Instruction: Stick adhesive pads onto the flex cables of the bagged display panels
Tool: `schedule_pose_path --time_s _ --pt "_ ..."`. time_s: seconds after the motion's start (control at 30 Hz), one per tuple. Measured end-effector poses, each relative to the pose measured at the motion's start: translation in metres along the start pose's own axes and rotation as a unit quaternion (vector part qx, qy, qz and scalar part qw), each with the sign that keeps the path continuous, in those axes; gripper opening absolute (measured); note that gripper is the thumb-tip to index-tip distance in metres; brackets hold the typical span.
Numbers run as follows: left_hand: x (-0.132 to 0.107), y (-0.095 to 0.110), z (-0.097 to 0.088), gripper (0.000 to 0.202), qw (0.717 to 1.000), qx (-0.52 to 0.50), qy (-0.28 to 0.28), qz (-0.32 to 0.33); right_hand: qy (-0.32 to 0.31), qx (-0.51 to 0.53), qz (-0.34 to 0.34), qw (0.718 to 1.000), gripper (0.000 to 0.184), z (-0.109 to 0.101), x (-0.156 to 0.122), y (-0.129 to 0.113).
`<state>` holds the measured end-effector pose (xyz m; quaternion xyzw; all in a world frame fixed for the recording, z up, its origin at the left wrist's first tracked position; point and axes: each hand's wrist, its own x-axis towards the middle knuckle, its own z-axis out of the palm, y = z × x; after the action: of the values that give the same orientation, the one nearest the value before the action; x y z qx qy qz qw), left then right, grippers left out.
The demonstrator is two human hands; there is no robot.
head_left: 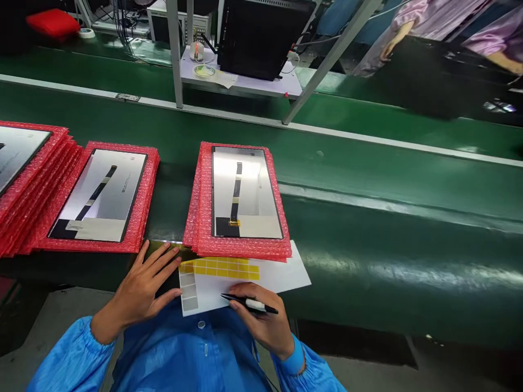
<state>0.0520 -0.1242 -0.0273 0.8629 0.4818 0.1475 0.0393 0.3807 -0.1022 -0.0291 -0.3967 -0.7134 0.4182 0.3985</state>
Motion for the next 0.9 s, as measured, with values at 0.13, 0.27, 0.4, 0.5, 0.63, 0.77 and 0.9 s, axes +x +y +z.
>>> schedule_pose_path --time_s 0.13,0.27,0.4,0.5,0.63,0.77,0.9 --pt "-0.002 0.000 0.003 0.055 1.000 0.000 0.018 -0.005 0.016 0.012 0.038 0.999 0.018 -0.023 -0.021 0.007" --pt "-0.003 0.001 0.004 0.049 0.999 -0.007 0.044 -0.001 0.047 -0.001 0.083 0.995 0.015 -0.046 -0.045 0.010" --pt "-0.002 0.010 0.004 0.045 0.997 -0.025 0.041 0.064 0.093 -0.053 0.133 0.985 0.008 -0.071 -0.064 0.015" --pt "0.001 0.022 0.007 0.046 0.995 -0.020 0.028 0.095 0.176 -0.086 0.165 0.967 0.011 -0.091 -0.070 0.026" --pt "0.001 0.028 0.011 0.049 0.996 0.006 0.029 0.089 0.275 -0.125 0.164 0.939 0.019 -0.111 -0.070 0.038" --pt "-0.011 0.018 0.011 0.058 0.997 0.051 0.023 0.048 0.348 -0.187 0.094 0.914 0.018 -0.113 -0.077 0.035" --pt "-0.024 0.007 0.006 0.061 0.997 0.061 0.012 0.039 0.313 -0.239 0.015 0.919 0.018 -0.101 -0.092 0.031"
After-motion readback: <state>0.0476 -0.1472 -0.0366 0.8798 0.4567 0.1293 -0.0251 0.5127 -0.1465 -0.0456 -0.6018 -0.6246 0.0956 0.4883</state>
